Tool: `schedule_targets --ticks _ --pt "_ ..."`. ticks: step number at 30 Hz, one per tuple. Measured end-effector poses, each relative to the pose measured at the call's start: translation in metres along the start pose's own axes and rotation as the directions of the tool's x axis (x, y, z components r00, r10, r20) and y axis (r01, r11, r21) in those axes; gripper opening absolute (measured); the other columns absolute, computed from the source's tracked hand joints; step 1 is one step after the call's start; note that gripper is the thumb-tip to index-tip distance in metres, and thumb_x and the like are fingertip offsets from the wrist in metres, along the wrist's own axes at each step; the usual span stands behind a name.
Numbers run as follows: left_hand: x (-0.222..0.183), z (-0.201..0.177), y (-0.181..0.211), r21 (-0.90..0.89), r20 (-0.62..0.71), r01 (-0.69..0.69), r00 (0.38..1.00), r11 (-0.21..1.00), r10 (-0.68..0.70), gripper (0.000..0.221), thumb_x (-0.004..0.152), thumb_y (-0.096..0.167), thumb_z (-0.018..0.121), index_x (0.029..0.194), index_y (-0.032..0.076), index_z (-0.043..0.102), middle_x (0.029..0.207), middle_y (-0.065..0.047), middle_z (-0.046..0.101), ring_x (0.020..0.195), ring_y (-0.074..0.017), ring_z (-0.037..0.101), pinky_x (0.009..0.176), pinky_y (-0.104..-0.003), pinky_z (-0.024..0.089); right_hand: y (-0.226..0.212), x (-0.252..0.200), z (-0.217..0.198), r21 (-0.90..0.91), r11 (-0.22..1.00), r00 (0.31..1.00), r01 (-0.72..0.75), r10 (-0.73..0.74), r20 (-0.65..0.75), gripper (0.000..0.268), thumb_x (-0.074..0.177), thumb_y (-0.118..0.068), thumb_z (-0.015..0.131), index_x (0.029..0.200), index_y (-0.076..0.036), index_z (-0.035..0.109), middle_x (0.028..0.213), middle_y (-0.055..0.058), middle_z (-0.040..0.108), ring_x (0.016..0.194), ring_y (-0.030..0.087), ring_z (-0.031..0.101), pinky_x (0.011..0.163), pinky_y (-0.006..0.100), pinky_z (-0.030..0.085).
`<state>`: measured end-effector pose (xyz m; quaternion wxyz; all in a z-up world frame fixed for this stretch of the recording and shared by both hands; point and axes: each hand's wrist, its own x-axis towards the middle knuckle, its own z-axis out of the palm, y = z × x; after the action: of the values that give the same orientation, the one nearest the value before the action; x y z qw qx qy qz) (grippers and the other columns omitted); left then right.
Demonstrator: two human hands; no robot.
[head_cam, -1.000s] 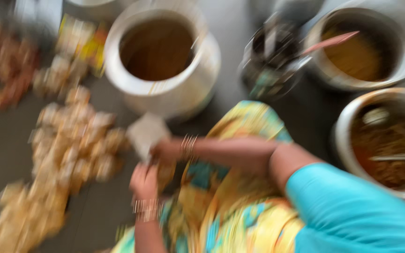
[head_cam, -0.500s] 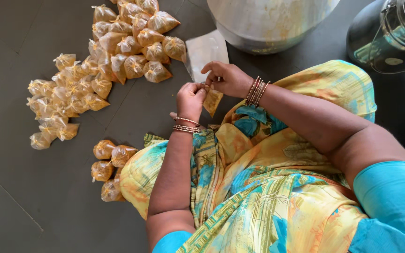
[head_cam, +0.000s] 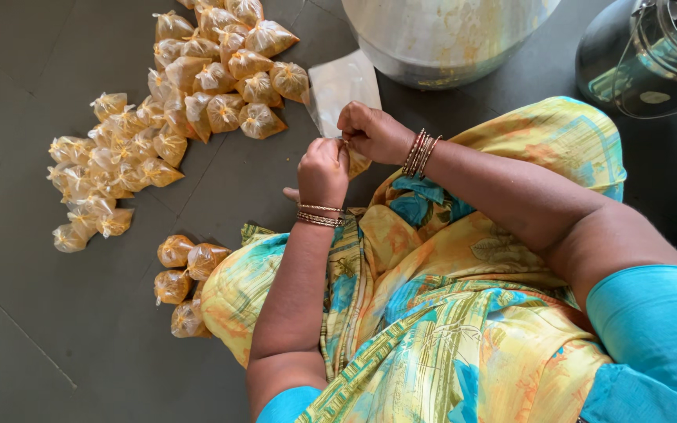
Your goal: The person scoops a brown paste from a large metal pot into small plastic bags using a ladle, then ties each bag and places it on the floor. The process is repeated continuously.
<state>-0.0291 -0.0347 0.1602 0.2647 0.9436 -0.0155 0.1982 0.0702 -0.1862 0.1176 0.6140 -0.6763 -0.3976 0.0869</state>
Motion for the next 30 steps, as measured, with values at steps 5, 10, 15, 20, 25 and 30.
schedule_targets --ticks 5,10,15,20,25,30 --pt "-0.002 0.001 -0.001 0.083 -0.042 -0.138 0.989 0.987 0.142 0.011 0.092 0.012 0.072 0.1 0.004 0.071 0.104 -0.016 0.07 0.086 -0.0362 0.07 0.076 -0.046 0.058 0.02 0.0 0.0 0.123 0.984 0.991 -0.127 0.122 0.049 0.033 0.087 0.012 0.067 0.112 -0.002 0.05 0.091 0.008 0.066 0.089 0.016 0.068 0.082 0.03 0.057" --pt "0.0 -0.001 0.001 -0.018 -0.023 -0.08 0.997 0.997 0.079 0.009 0.092 0.012 0.073 0.098 0.006 0.071 0.098 -0.015 0.071 0.086 -0.0363 0.07 0.077 -0.045 0.058 0.022 0.0 0.001 0.17 0.968 0.981 -0.186 0.174 0.08 0.032 0.088 0.009 0.067 0.112 -0.001 0.049 0.091 0.009 0.067 0.09 0.014 0.068 0.081 0.028 0.057" --pt "0.0 -0.003 0.005 -0.087 -0.032 -0.048 0.998 0.995 0.046 0.011 0.091 0.009 0.072 0.101 0.004 0.072 0.099 -0.016 0.072 0.089 -0.0372 0.069 0.079 -0.046 0.057 0.016 -0.001 -0.001 0.261 0.927 0.963 -0.27 0.254 0.093 0.032 0.086 0.01 0.059 0.114 -0.001 0.05 0.092 0.008 0.067 0.088 0.011 0.066 0.078 0.027 0.055" --pt "0.004 0.0 0.001 -0.36 0.055 0.181 0.983 0.915 -0.172 0.028 0.087 0.005 0.073 0.115 0.004 0.073 0.104 -0.016 0.075 0.091 -0.0297 0.074 0.082 -0.038 0.058 0.016 0.0 -0.003 0.261 0.926 0.961 -0.275 0.254 0.111 0.035 0.085 0.013 0.057 0.116 -0.001 0.051 0.095 0.007 0.064 0.09 0.011 0.063 0.079 0.027 0.054" --pt "0.002 0.004 -0.004 -0.394 0.041 0.107 0.994 0.913 -0.099 0.019 0.091 0.005 0.073 0.11 0.005 0.076 0.101 -0.014 0.076 0.09 -0.0275 0.074 0.083 -0.038 0.058 0.023 -0.001 -0.004 0.413 0.826 0.923 -0.385 0.341 0.178 0.039 0.083 0.013 0.055 0.119 -0.002 0.049 0.097 0.006 0.065 0.093 0.012 0.064 0.08 0.027 0.053" --pt "-0.001 0.003 -0.005 0.057 0.04 -0.125 0.992 0.99 0.123 0.014 0.094 0.008 0.068 0.107 0.004 0.071 0.101 -0.015 0.071 0.085 -0.034 0.069 0.076 -0.043 0.057 0.028 0.002 -0.003 0.408 0.823 0.918 -0.396 0.354 0.178 0.037 0.085 0.013 0.056 0.118 -0.002 0.049 0.096 0.007 0.065 0.094 0.013 0.064 0.082 0.028 0.054"
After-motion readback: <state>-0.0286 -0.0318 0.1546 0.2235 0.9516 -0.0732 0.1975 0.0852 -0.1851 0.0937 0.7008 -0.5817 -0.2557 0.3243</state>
